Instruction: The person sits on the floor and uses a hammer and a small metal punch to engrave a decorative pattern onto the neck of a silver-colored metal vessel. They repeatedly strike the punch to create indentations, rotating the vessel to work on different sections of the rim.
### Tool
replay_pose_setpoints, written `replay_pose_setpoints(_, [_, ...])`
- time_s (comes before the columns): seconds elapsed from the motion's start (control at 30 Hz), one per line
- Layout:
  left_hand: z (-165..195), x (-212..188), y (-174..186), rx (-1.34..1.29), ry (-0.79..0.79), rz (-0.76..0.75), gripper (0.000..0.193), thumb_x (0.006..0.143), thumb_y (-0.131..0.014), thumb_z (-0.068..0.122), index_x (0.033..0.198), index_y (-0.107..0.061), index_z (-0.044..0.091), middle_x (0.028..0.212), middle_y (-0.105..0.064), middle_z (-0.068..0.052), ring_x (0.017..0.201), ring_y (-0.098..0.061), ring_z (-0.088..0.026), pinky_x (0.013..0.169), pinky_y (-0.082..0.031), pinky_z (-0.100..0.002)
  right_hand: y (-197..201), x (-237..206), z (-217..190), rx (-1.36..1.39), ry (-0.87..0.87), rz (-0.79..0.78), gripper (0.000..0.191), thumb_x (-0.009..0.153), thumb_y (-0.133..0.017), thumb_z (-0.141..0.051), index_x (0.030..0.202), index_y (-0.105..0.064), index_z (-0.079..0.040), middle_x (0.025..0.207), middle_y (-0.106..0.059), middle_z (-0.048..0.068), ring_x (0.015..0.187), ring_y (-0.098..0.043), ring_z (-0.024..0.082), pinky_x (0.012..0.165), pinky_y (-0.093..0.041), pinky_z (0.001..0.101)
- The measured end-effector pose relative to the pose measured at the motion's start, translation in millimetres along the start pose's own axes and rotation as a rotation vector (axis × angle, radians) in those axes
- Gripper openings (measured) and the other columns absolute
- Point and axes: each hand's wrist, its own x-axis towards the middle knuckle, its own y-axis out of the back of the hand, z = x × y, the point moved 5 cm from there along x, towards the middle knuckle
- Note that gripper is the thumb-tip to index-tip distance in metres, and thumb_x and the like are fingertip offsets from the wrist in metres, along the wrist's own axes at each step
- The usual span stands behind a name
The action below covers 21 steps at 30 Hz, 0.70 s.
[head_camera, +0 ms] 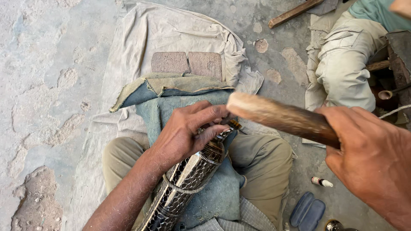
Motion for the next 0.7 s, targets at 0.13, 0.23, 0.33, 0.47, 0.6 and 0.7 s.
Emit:
replay_pose_setpoints(0.13, [0.0, 2.4, -3.3, -0.048, 0.052, 0.0, 0.033, 0.093, -0.076, 0.019, 0.122, -0.064, 0.009, 0.099, -0.07, -0.007, 0.087, -0.074, -0.02, 0.073, -0.063, -0.033, -12.8, -13.3, 19.1, 0.652, -0.127, 0.078, 0.036, 0.084, -0.076, -0.009, 0.118, -0.066, -0.004, 0.088, -0.068, 0.009, 0.073, -0.072, 0.015, 0.067, -0.057, 0.0305])
replay_pose_setpoints(0.23, [0.4, 3.8, -4.6, -0.045, 0.072, -0.014, 0.031, 0.094, -0.075, 0.017, 0.12, -0.063, 0.009, 0.097, -0.069, -0.007, 0.086, -0.075, -0.02, 0.071, -0.063, -0.033, -17.4, -19.3, 24.8, 0.729, -0.057, 0.116, 0.029, 0.086, -0.075, -0.004, 0.113, -0.066, -0.003, 0.093, -0.067, 0.01, 0.08, -0.074, 0.015, 0.072, -0.06, 0.0299])
replay_pose_setpoints(0.33, [3.1, 5.1, -5.3, 0.008, 0.022, -0.065, 0.028, 0.097, -0.073, 0.017, 0.121, -0.062, 0.009, 0.102, -0.07, -0.008, 0.088, -0.076, -0.022, 0.072, -0.062, -0.035, -25.9, -21.0, 37.1, 0.326, -0.246, -0.064, 0.059, 0.078, -0.08, -0.005, 0.135, -0.065, -0.006, 0.096, -0.07, 0.011, 0.078, -0.071, 0.019, 0.067, -0.06, 0.0334])
replay_pose_setpoints(0.47, [4.5, 5.7, -4.3, 0.048, 0.004, -0.095, 0.031, 0.096, -0.072, 0.02, 0.125, -0.063, 0.01, 0.102, -0.071, -0.009, 0.087, -0.074, -0.028, 0.071, -0.059, -0.04, -12.2, -15.0, 27.0, 0.173, -0.013, 0.084, 0.065, 0.067, -0.08, -0.001, 0.131, -0.067, 0.0, 0.106, -0.074, 0.018, 0.087, -0.075, 0.025, 0.074, -0.06, 0.0357])
replay_pose_setpoints(0.6, [5.9, 6.5, -2.4, 0.027, -0.018, -0.074, 0.032, 0.099, -0.07, 0.021, 0.127, -0.061, 0.009, 0.106, -0.071, -0.01, 0.091, -0.074, -0.03, 0.074, -0.059, -0.04, -10.7, -15.4, 23.6, 0.254, -0.034, 0.09, 0.062, 0.069, -0.079, -0.001, 0.13, -0.066, 0.001, 0.108, -0.073, 0.017, 0.088, -0.075, 0.026, 0.075, -0.06, 0.0363])
replay_pose_setpoints(0.7, [4.7, 6.7, -2.8, 0.024, -0.002, -0.082, 0.032, 0.099, -0.07, 0.022, 0.127, -0.062, 0.01, 0.104, -0.071, -0.01, 0.09, -0.074, -0.03, 0.073, -0.059, -0.041, -13.8, -18.7, 27.6, 0.364, -0.197, 0.062, 0.048, 0.08, -0.078, -0.005, 0.126, -0.066, -0.001, 0.096, -0.07, 0.014, 0.079, -0.072, 0.023, 0.068, -0.059, 0.0358])
